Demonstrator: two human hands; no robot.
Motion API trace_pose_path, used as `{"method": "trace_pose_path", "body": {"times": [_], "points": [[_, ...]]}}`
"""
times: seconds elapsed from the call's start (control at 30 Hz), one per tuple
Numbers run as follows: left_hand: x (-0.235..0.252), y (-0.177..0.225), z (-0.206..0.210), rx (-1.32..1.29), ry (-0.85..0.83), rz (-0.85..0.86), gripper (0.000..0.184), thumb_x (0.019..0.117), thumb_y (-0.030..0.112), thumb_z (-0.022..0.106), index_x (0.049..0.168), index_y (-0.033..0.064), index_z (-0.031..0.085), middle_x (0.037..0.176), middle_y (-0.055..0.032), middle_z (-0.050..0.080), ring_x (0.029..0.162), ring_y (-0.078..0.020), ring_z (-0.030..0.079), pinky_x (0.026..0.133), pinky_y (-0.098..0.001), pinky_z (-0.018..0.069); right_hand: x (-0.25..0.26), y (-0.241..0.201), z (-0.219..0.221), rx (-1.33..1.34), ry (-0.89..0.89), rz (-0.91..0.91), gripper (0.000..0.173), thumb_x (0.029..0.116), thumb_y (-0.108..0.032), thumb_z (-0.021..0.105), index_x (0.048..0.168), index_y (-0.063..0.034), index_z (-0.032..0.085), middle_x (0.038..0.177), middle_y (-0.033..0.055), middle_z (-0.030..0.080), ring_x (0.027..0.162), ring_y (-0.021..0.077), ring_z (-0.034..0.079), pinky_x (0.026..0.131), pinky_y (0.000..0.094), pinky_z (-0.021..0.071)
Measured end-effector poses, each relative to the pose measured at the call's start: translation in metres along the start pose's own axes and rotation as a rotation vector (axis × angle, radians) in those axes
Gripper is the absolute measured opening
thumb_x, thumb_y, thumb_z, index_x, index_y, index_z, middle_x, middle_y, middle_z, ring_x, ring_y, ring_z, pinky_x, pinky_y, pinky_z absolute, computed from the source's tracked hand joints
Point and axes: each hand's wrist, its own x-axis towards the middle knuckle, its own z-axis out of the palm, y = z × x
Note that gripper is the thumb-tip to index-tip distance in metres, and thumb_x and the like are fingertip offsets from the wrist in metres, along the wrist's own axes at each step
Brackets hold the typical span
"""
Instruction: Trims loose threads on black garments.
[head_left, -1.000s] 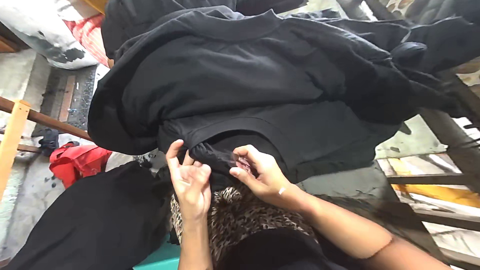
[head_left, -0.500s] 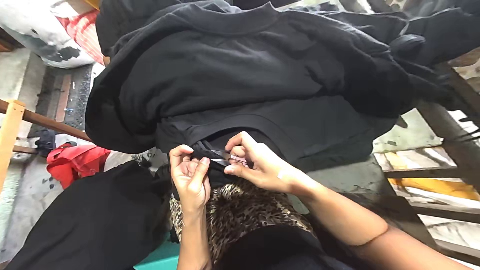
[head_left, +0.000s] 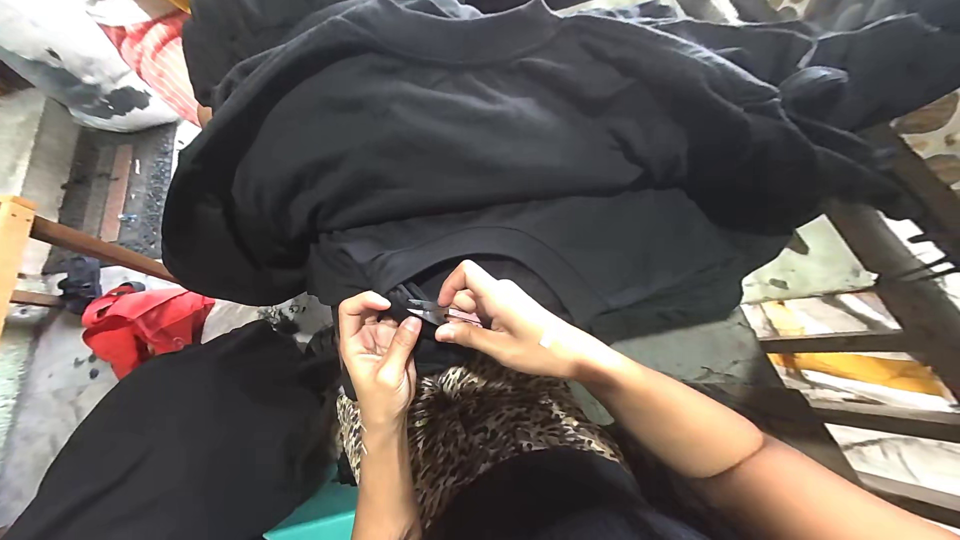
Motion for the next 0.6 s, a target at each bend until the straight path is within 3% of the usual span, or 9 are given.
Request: {"method": "trace_pose_path", "body": {"times": [0.27, 0.6], "points": [[0.0004, 0.0004, -0.0012, -0.003, 0.007, -0.021, 0.041, 0.0856, -0.008, 0.068, 0.111, 0.0239, 0.063, 0.092, 0.0040, 0.074, 0.084, -0.0057, 0.072, 0.080, -0.0253, 0.0606, -0.0020, 0.0054, -0.0012, 0.067, -0.025, 0.040, 0.018, 0.1025, -0.020, 0.060, 0.106, -0.0035, 0.053, 0.064, -0.0095, 0.045, 0.054, -0.0076, 0.041, 0.052, 0.0091, 0.0355], [-0.0002, 0.0004, -0.0028, -0.023, -0.002, -0.035, 0.039, 0.0853, -0.007, 0.070, 0.110, 0.0233, 0.065, 0.094, 0.0033, 0.074, 0.086, -0.0064, 0.072, 0.081, -0.0258, 0.0608, -0.0025, 0.0053, -0.0013, 0.122, -0.038, 0.044, 0.013, 0.1038, -0.016, 0.056, 0.104, -0.0041, 0.052, 0.065, -0.0094, 0.048, 0.056, -0.0084, 0.044, 0.053, 0.0080, 0.0372]]}}
